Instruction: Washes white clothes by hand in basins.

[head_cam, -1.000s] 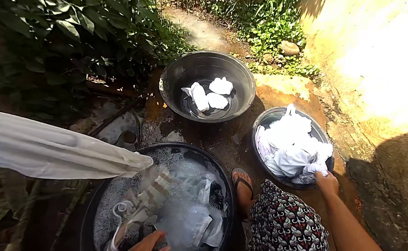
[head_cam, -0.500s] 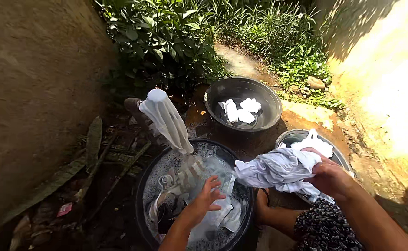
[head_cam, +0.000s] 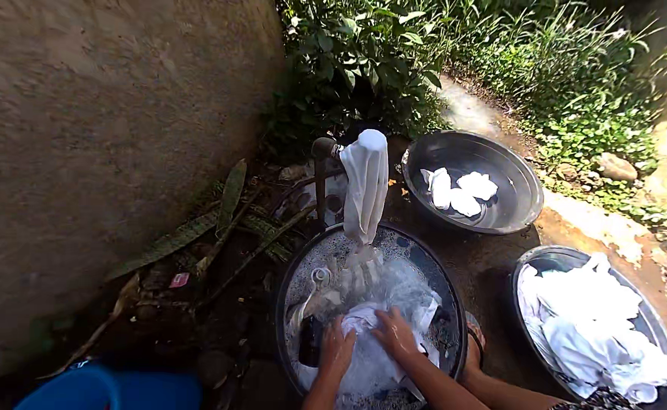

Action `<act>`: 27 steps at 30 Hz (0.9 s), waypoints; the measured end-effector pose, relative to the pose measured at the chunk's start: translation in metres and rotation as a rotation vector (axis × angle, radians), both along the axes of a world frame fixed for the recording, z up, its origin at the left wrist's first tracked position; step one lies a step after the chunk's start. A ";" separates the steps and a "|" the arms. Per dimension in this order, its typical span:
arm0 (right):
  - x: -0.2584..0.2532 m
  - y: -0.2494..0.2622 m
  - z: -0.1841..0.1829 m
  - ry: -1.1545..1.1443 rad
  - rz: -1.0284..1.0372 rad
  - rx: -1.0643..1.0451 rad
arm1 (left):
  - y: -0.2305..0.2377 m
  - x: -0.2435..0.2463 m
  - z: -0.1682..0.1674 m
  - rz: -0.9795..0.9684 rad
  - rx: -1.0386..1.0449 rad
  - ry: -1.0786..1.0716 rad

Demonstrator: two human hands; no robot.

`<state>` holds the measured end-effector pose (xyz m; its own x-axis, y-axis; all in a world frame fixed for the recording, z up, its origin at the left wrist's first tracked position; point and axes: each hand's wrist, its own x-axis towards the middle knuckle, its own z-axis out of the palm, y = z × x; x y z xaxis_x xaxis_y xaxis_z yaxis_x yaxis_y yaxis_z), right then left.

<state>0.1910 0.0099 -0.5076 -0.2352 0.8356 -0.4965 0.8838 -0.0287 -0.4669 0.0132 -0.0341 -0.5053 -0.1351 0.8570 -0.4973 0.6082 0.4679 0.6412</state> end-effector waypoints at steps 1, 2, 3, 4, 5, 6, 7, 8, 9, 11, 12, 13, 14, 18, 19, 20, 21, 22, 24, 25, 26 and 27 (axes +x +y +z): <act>-0.003 0.003 -0.006 -0.042 -0.014 -0.059 | -0.003 0.006 -0.007 -0.047 0.012 0.117; -0.007 0.009 -0.011 -0.071 -0.020 -0.118 | -0.002 0.011 -0.015 -0.102 0.013 0.190; -0.010 0.013 -0.012 -0.093 -0.014 -0.180 | 0.000 0.012 -0.020 -0.167 -0.016 0.213; -0.013 0.014 -0.009 -0.117 0.007 -0.231 | 0.004 0.012 -0.021 -0.236 -0.088 0.206; -0.015 0.015 0.000 -0.151 0.047 -0.256 | 0.010 0.009 -0.016 -0.279 -0.166 0.178; -0.015 0.020 0.010 -0.196 0.099 -0.241 | 0.020 0.005 -0.004 -0.313 -0.231 0.149; -0.013 0.028 0.019 -0.212 0.120 -0.219 | 0.033 -0.001 0.012 -0.322 -0.250 0.141; -0.010 0.036 0.026 -0.190 0.106 -0.198 | 0.045 -0.008 0.032 -0.313 -0.238 0.151; -0.006 0.043 0.033 -0.119 0.061 -0.175 | 0.054 -0.014 0.059 -0.296 -0.218 0.153; 0.002 0.047 0.054 0.129 -0.050 -0.079 | 0.059 -0.024 0.111 -0.202 -0.101 0.027; 0.004 0.044 0.070 0.273 -0.111 0.005 | 0.057 -0.027 0.132 -0.112 0.002 -0.136; 0.005 0.040 0.083 0.419 -0.162 0.124 | 0.053 -0.028 0.150 -0.019 0.114 -0.322; 0.007 0.036 0.093 0.550 -0.188 0.247 | 0.050 -0.027 0.167 0.039 0.207 -0.468; 0.002 0.013 0.126 0.779 -0.141 0.451 | 0.047 -0.017 0.235 0.004 0.388 -0.526; -0.003 0.006 0.130 0.769 -0.112 0.457 | 0.045 -0.014 0.249 -0.023 0.392 -0.504; -0.008 0.001 0.133 0.751 -0.092 0.461 | 0.042 -0.010 0.260 -0.047 0.398 -0.495; -0.013 -0.003 0.133 0.738 -0.077 0.473 | 0.038 -0.006 0.268 -0.064 0.406 -0.492; -0.015 -0.006 0.133 0.740 -0.063 0.502 | 0.036 -0.004 0.275 -0.070 0.419 -0.484; -0.011 -0.006 0.147 0.720 0.017 0.511 | 0.037 -0.007 0.281 -0.017 0.451 -0.472; -0.003 -0.005 0.161 0.688 0.070 0.432 | 0.039 -0.011 0.283 0.037 0.452 -0.480; 0.008 -0.001 0.178 0.655 0.105 0.325 | 0.040 -0.017 0.283 0.087 0.460 -0.486; 0.019 0.004 0.191 0.644 0.096 0.252 | 0.041 -0.024 0.284 0.126 0.472 -0.476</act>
<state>0.2103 0.0136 -0.3163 -0.4962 0.8678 -0.0276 0.4223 0.2135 -0.8809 -0.0108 0.0070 -0.2217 -0.1071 0.9888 -0.1043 0.1685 0.1214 0.9782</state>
